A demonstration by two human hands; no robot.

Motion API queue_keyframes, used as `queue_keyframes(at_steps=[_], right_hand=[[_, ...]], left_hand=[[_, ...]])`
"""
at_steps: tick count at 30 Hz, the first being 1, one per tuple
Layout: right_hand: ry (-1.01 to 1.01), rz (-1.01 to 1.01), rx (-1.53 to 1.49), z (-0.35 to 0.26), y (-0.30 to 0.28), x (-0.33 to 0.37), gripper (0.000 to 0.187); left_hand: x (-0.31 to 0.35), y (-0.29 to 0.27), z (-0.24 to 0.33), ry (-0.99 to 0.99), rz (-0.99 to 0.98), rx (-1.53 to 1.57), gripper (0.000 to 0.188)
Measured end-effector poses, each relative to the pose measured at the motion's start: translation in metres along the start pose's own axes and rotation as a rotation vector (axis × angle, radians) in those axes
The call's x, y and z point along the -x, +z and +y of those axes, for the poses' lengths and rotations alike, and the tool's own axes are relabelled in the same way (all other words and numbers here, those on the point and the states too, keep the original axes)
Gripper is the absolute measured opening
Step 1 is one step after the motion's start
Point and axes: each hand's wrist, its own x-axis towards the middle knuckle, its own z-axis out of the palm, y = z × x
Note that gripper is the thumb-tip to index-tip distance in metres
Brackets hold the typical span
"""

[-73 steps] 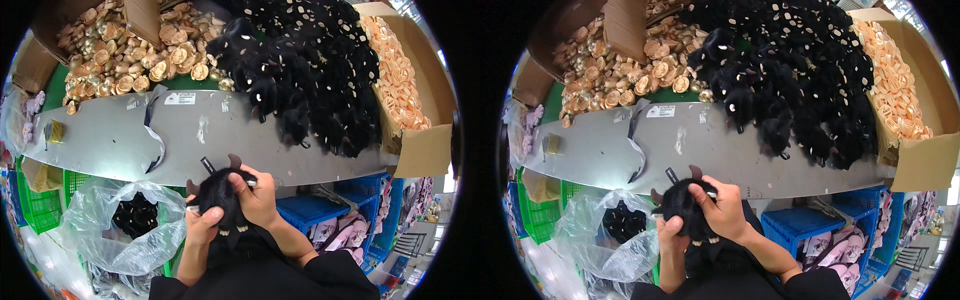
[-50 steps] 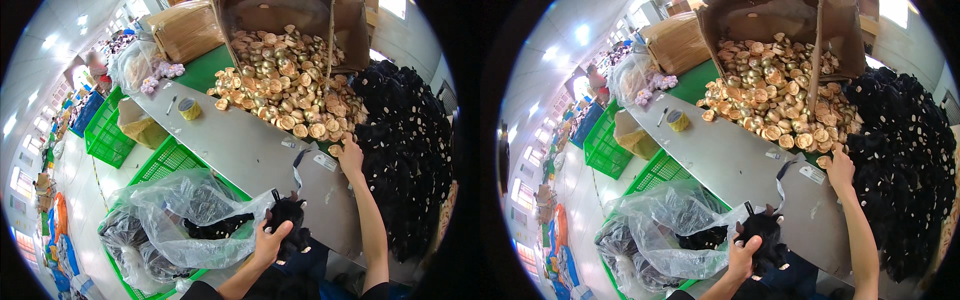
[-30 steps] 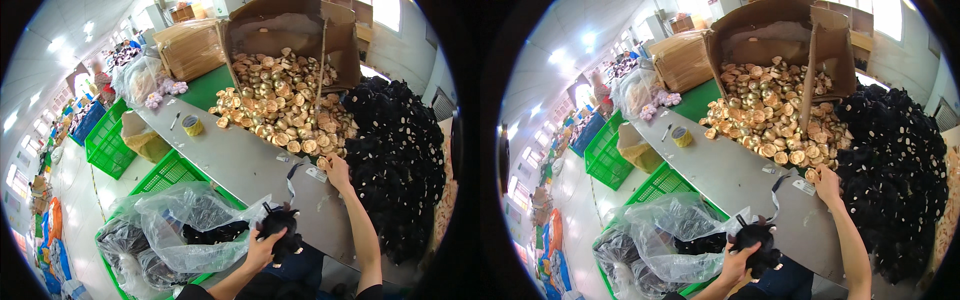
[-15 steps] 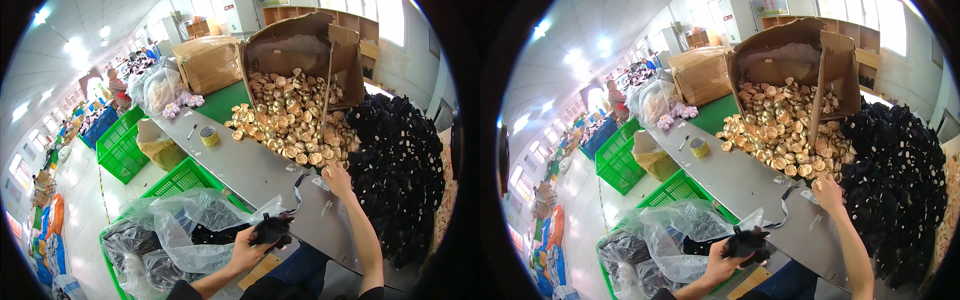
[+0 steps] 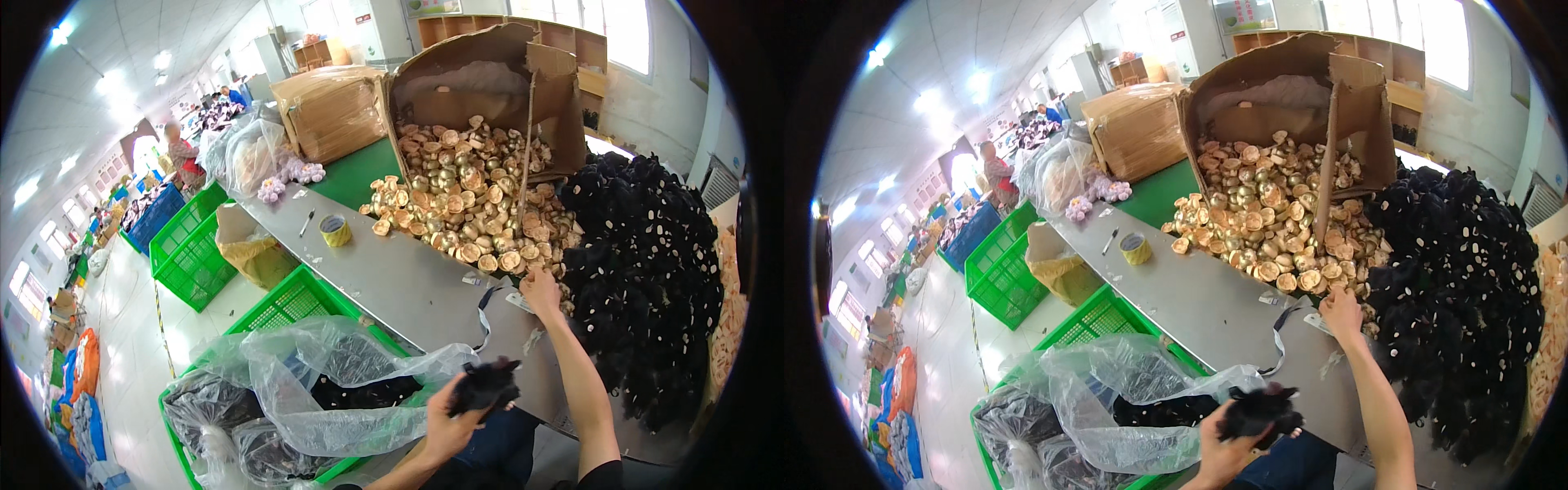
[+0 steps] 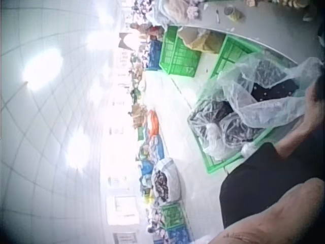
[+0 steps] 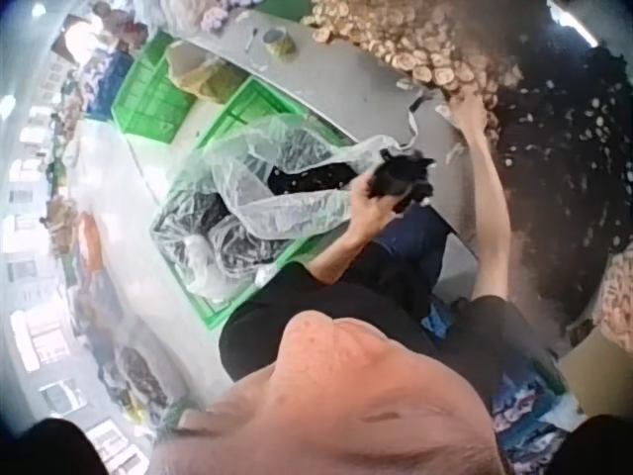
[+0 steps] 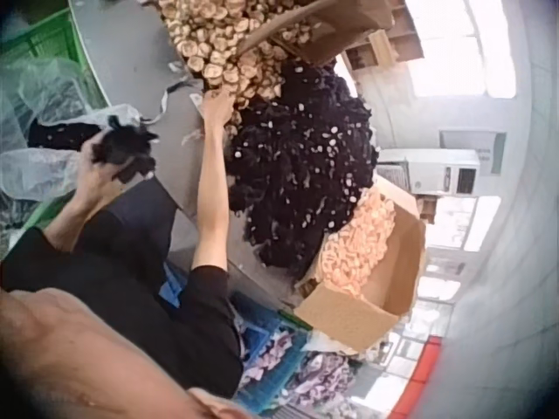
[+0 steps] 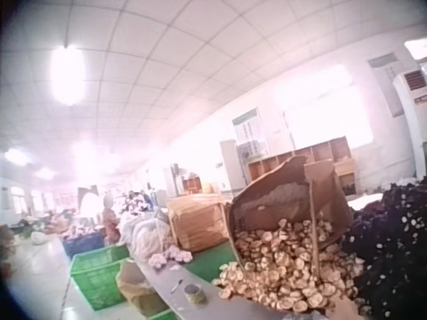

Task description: The person repeatedly picks up small black plush toys and round beige inserts from a table, then inserts the round pieces into the plush toys by hand. The person handles the items one at a time and places the assembled toys into a plastic bag.

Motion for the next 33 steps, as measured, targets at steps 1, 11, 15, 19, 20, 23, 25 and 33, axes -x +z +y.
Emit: queue_keyframes(at_steps=[1,11,15,19,20,23,25,33], right_hand=[[-0.027,0.058,-0.023,0.007,-0.004,-0.003,0.034],[-0.249,0.172,-0.349,0.015,-0.051,0.038,0.027],[-0.062,0.006,-1.092,-0.069,-0.106,0.149,0.027],[-0.257,-0.066,-1.146,-0.078,-0.094,0.228,0.04],[-0.133,-0.104,-1.286,-0.087,-0.091,0.24,0.04],[0.003,-0.021,-1.433,-0.095,-0.076,0.254,0.031],[0.069,-0.036,-1.429,-0.092,-0.064,0.255,0.03],[-0.058,-0.179,-1.435,-0.077,-0.066,0.254,0.034]], left_hand=[[-0.005,0.006,-0.014,0.077,-0.092,0.033,0.035],[-0.021,-0.002,-0.026,-0.077,0.057,0.149,0.027],[-0.034,-0.001,-0.022,0.009,0.154,0.179,0.026],[-0.033,0.003,-0.02,-0.134,0.106,0.23,0.024],[-0.031,0.002,-0.019,-0.183,0.096,0.221,0.024],[-0.024,0.001,-0.038,-0.088,0.108,0.13,0.022],[-0.018,-0.005,-0.056,-0.201,0.186,0.202,0.023],[-0.016,-0.012,-0.053,-0.404,0.19,0.429,0.047]])
